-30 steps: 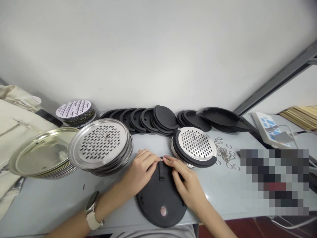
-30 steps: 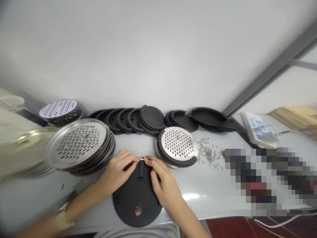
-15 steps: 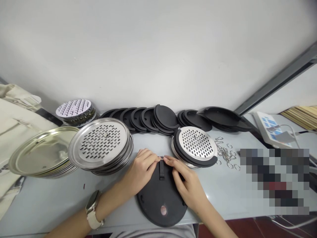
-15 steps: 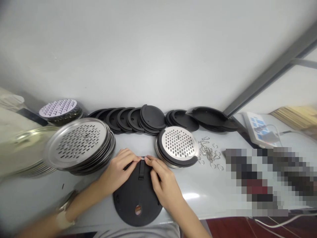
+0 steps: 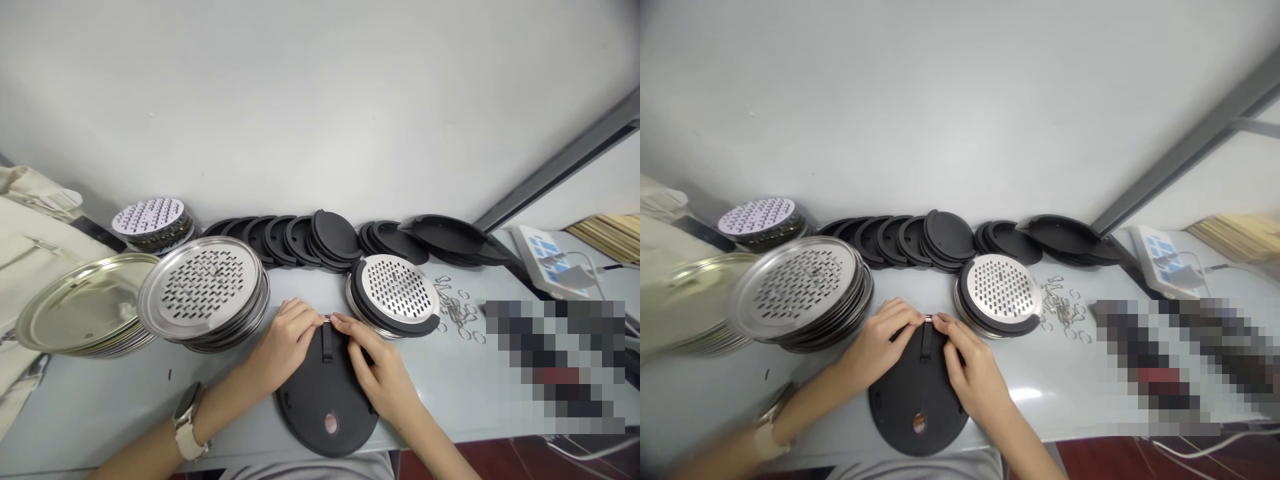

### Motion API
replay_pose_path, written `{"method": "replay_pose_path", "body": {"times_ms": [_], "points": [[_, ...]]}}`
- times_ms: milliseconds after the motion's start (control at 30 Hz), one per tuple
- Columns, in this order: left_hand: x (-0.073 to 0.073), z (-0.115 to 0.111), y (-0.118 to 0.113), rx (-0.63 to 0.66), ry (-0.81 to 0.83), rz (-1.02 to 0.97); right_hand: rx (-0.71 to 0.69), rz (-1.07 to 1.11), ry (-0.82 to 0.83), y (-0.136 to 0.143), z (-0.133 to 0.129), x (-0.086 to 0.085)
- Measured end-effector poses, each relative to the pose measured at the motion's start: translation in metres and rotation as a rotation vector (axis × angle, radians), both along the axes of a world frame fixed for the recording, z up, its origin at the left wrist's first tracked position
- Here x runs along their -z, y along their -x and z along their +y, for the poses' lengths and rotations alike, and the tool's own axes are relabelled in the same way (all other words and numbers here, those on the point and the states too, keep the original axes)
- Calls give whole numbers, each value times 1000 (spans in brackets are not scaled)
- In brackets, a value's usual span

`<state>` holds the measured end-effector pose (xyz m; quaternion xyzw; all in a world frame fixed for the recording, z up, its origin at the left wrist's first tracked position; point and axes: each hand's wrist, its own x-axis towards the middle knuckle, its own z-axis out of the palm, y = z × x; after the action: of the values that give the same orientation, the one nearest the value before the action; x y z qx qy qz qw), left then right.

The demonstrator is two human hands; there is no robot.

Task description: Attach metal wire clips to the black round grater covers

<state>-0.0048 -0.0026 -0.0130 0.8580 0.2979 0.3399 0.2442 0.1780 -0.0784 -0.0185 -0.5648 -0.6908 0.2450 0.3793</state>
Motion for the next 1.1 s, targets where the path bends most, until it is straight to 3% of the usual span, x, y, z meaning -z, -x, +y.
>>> {"method": "replay_pose_path", "body": {"times_ms": [300, 500, 767, 1100], "points": [[0, 2, 2, 28, -4, -11, -3, -9, -21, 2, 0, -1], [-4, 0, 1, -21, 37, 47, 8, 1, -32, 2, 0, 1], [2, 2, 1, 5, -4, -34, 21, 16, -25, 4, 0, 0], [3, 2, 1, 14, -36, -57, 53, 11, 70, 8, 5, -9]]}}
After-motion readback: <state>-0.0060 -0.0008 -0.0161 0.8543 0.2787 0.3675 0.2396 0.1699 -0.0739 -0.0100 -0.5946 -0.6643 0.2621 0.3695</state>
